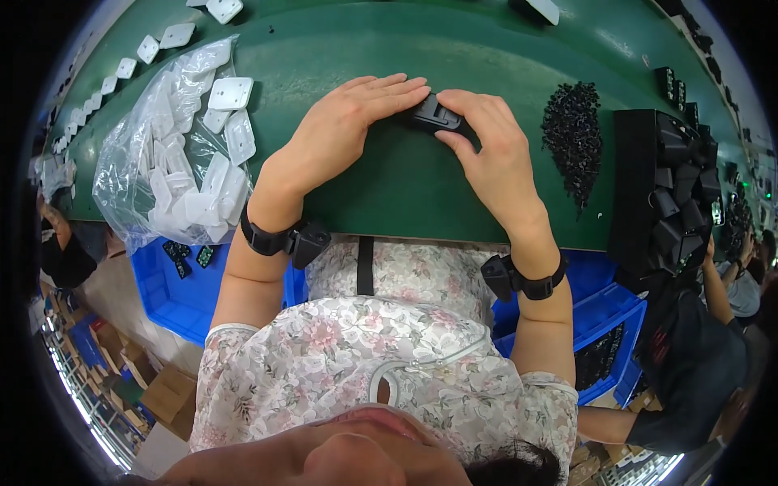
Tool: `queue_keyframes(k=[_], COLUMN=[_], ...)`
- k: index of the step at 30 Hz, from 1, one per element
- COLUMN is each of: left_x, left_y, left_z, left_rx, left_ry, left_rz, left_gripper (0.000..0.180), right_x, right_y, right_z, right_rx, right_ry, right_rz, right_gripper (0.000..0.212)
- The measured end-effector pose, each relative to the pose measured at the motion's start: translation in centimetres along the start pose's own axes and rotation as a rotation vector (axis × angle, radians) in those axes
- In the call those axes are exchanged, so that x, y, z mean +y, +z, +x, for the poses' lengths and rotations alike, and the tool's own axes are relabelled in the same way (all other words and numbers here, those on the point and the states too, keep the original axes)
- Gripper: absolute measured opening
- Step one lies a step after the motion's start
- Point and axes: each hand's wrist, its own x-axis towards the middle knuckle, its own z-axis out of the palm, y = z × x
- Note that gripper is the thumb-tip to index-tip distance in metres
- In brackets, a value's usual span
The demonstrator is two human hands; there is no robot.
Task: Assembling electronic circuit boards into plastic housings on a production line.
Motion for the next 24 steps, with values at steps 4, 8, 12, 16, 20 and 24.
queue_keyframes(k=[4, 8, 12, 16, 20, 24], left_x=[1.1, 0.8, 1.4, 1.7, 0.6, 0.7], left_y=[-0.1, 0.2, 0.6, 1.6, 2.4, 2.5], left_z=[-0.4, -0.8, -1.0, -0.6, 1.3, 2.5], left_rx=[-0.014, 0.001, 0.025, 0.092, 0.121, 0.208], left_ry=[-0.047, -0.009, 0.018, 0.036, 0.019, -0.168], left_rz=[0.129, 0.201, 0.319, 0.379, 0.378, -0.137], left_gripper=[0.058, 0.047, 0.050, 0.054, 0.046, 0.032], right_x=[-0.3, -0.4, -0.4, 1.0, 2.7, 1.4], right_y=[0.4, 0.9, 0.9, 0.3, -0.6, 0.4], right_z=[0.0, -0.2, -0.1, 0.5, 2.2, 1.3], right_rx=[0.000, 0.028, 0.031, 0.007, -0.137, 0.117], right_ry=[-0.037, -0.076, -0.079, -0.052, 0.317, 0.269], right_rz=[-0.079, -0.163, -0.177, -0.057, 0.480, 0.972], right_gripper=[0.037, 0.037, 0.039, 0.040, 0.035, 0.041])
